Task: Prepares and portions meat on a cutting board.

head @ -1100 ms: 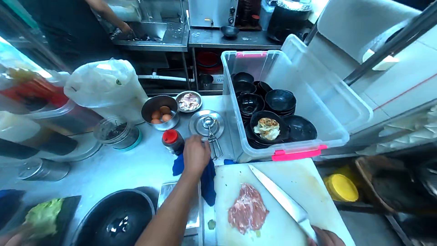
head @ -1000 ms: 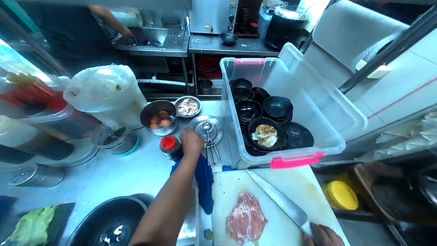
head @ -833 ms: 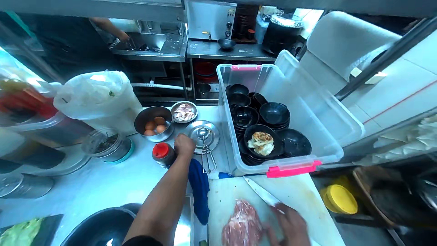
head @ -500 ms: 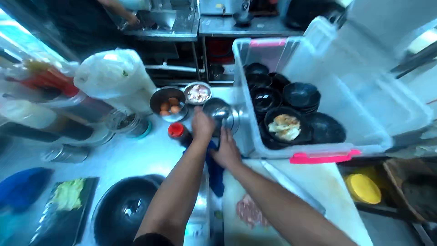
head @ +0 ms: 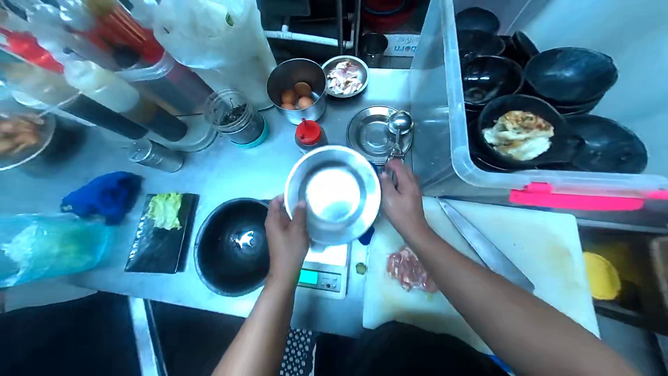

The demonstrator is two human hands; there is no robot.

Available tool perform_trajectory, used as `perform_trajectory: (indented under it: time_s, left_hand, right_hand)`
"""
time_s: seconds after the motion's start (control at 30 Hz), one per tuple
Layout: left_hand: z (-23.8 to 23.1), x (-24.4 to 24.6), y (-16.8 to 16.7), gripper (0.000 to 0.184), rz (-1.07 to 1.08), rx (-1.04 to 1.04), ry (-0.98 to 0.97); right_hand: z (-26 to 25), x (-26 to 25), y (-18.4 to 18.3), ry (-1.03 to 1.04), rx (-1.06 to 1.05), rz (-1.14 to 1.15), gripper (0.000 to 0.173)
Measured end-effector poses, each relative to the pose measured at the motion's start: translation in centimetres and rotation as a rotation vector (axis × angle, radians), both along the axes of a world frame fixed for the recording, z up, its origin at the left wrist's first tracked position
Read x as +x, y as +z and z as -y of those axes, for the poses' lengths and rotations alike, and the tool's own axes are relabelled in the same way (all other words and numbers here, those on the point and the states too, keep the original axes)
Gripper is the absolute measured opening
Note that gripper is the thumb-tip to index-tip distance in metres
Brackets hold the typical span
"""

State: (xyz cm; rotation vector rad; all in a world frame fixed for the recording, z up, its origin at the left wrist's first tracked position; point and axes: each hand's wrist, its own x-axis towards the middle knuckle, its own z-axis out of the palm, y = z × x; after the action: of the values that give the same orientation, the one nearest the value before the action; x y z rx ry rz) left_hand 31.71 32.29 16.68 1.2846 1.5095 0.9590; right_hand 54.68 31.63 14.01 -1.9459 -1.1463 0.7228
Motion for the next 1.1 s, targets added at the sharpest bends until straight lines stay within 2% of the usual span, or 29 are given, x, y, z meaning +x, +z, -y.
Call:
perform_trajectory:
  time_s: [0.1,0.13,0.2,0.3,0.4,0.5,0.57,0.6,0.7,0.77,0.83,0.9,0.97,1.0,1.1]
  left_hand:
    - [2.8,-2.0,-2.9,0.027,0.020,-0.125,0.062]
    - [3.6,-2.5,-3.2,0.029,-0.043,-0.140,0.032]
    - [4.9,-3.4,-3.3,0.035,-0.237,-0.100,-0.037]
    - [6.2,-5.9,-4.1,0.045,-0.463,0.070,-0.111]
    - [5.3,-8.9,-4.8,0.050,-0.511,0.223,-0.215]
    - [4.6,-10.8,-5.2,0.050,-0.483,0.307,-0.245]
    - [4.8,-11.2,-5.0,0.047,-0.501,0.351,-0.217]
    - [5.1,-11.0,-4.8,0.046,-0.531,0.384,-0.188]
    - [7.3,-8.1,-4.1,0.040,-0.531,0.493,-0.174]
    - [9.2,-4.1,-3.8,0.038,-0.403,0.534,-0.317]
    - [10.6,1.1,-4.4,0.036,-0.312,0.584,-0.478]
    - [11.4,6.5,-4.9,0.036,-0.407,0.528,-0.600]
    - [11.5,10.9,-4.9,0.047,-0.636,0.328,-0.727]
    - [11.6,12.6,-4.9,0.051,-0.744,0.238,-0.764]
    - [12.4,15.2,-3.5,0.049,-0.864,0.017,-0.829]
  right_hand:
    - [4.1,-2.8,0.3,0.097,-0.042,-0.470,0.039]
    - [4.8,-3.2,-0.1,0.118,-0.076,-0.511,0.034]
    - [5.4,-3.7,-0.9,0.104,-0.095,-0.480,0.039]
    - [5.8,-4.5,-1.6,0.093,-0.049,-0.464,0.039]
    - [6.2,-5.6,-2.5,0.103,-0.007,-0.475,0.036]
    - [6.6,-6.1,-2.1,0.095,-0.043,-0.549,0.040]
    - [8.2,-4.9,-0.4,0.111,-0.053,-0.487,0.044]
    - [9.8,-3.6,0.6,0.104,-0.044,-0.383,0.043]
    - [17.7,2.2,1.3,-0.038,0.028,0.118,0.039]
    - [23.8,6.7,-0.2,-0.193,-0.038,0.452,0.044]
    - [28.8,9.7,-1.8,-0.292,-0.230,0.594,0.054]
    - [32.2,10.7,-3.5,-0.261,-0.336,0.705,0.056]
    - [33.4,11.1,-4.1,-0.192,-0.332,0.755,0.048]
    - [33.5,11.3,-3.9,-0.151,-0.344,0.715,0.050]
    - [34.7,12.3,-2.1,0.012,-0.373,0.434,0.056]
